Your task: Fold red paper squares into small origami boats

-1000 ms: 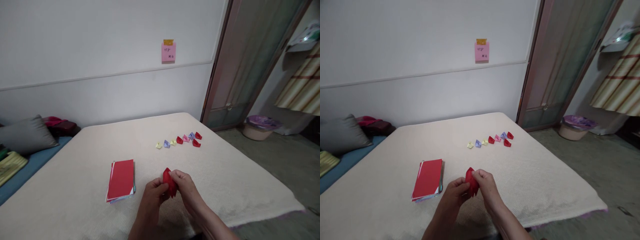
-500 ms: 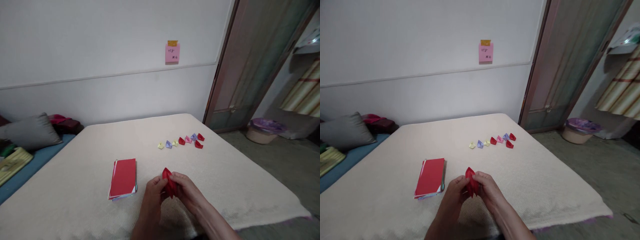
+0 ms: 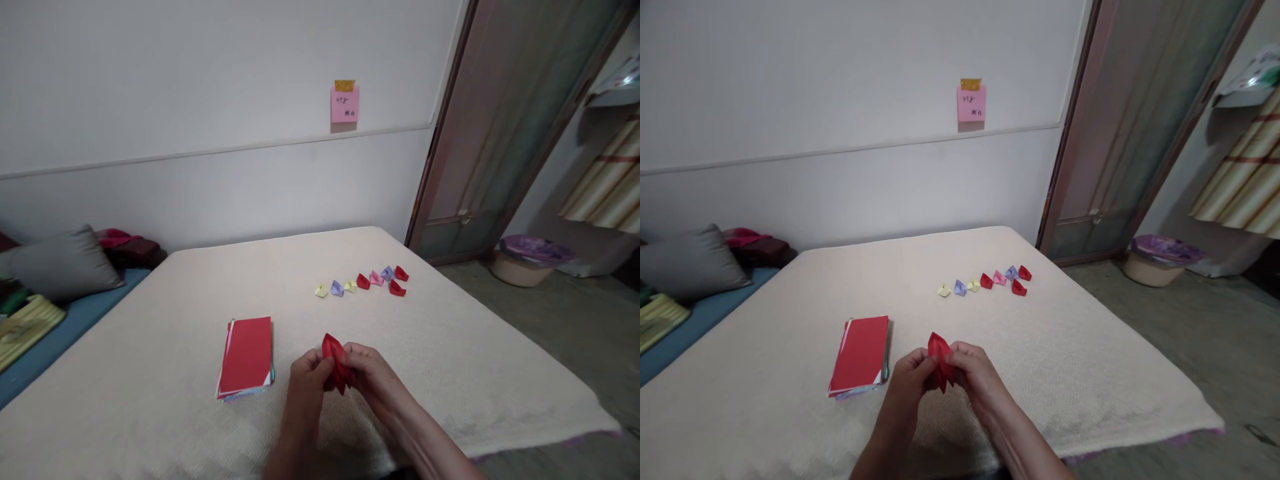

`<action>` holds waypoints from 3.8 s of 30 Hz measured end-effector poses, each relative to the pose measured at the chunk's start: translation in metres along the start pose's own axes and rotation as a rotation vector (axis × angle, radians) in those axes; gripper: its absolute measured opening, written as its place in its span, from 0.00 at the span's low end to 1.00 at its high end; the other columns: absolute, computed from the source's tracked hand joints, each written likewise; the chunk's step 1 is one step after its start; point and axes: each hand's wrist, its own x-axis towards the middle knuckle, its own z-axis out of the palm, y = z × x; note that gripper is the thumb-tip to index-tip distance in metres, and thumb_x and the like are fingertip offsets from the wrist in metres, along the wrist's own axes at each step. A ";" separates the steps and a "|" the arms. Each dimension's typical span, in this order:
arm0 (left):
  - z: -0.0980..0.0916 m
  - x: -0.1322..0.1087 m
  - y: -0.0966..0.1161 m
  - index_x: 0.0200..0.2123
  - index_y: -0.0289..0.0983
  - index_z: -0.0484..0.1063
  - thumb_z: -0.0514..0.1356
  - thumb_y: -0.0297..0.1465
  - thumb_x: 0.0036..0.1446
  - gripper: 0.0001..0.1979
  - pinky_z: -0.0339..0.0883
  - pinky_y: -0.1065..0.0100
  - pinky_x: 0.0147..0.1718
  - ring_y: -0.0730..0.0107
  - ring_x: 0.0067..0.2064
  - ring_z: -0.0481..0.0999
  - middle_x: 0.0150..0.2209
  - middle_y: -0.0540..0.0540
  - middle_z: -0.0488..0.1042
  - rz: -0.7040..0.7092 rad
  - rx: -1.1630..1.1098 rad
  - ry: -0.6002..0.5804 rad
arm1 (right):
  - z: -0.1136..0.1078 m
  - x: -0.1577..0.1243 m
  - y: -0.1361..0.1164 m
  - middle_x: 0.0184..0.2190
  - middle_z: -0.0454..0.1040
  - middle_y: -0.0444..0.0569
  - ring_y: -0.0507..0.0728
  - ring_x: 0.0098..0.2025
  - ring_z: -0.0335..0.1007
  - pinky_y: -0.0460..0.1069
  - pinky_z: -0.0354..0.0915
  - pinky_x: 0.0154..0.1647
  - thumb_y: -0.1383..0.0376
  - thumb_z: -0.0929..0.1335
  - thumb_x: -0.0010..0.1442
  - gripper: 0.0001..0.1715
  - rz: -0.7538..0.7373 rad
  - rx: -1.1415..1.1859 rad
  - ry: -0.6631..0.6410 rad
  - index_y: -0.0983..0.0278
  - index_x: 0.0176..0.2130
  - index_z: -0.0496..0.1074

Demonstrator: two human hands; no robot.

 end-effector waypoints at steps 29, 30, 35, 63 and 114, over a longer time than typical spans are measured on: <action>0.003 -0.009 0.010 0.22 0.35 0.64 0.59 0.28 0.45 0.06 0.51 0.73 0.24 0.78 0.22 0.56 0.20 0.54 0.59 -0.150 -0.223 -0.059 | 0.002 0.001 0.005 0.21 0.65 0.43 0.50 0.24 0.59 0.47 0.55 0.28 0.70 0.67 0.46 0.04 -0.019 0.182 -0.029 0.66 0.23 0.65; 0.003 -0.008 0.010 0.22 0.35 0.63 0.59 0.28 0.45 0.06 0.50 0.73 0.23 0.78 0.22 0.56 0.19 0.54 0.59 -0.147 -0.203 -0.060 | 0.002 0.001 0.006 0.21 0.65 0.43 0.50 0.24 0.59 0.47 0.55 0.28 0.70 0.66 0.47 0.04 -0.022 0.177 -0.029 0.66 0.23 0.65; 0.001 -0.004 0.007 0.19 0.35 0.62 0.60 0.29 0.44 0.08 0.45 0.73 0.21 0.79 0.20 0.54 0.16 0.55 0.57 -0.133 -0.076 -0.032 | 0.001 0.002 0.009 0.20 0.67 0.44 0.52 0.23 0.61 0.48 0.56 0.28 0.71 0.66 0.48 0.03 -0.024 0.153 -0.041 0.66 0.24 0.66; -0.003 -0.008 0.006 0.22 0.32 0.67 0.61 0.29 0.46 0.07 0.53 0.74 0.23 0.80 0.22 0.59 0.20 0.53 0.63 -0.155 -0.451 -0.051 | 0.000 -0.001 -0.001 0.27 0.72 0.46 0.52 0.29 0.64 0.48 0.58 0.34 0.72 0.68 0.45 0.06 0.005 0.126 -0.109 0.67 0.29 0.71; -0.001 -0.006 0.009 0.20 0.33 0.68 0.66 0.35 0.42 0.12 0.51 0.74 0.21 0.79 0.19 0.61 0.16 0.52 0.65 -0.084 -0.187 -0.009 | -0.003 0.003 0.000 0.21 0.72 0.44 0.46 0.21 0.67 0.38 0.63 0.23 0.72 0.74 0.44 0.09 0.112 0.285 -0.002 0.68 0.27 0.71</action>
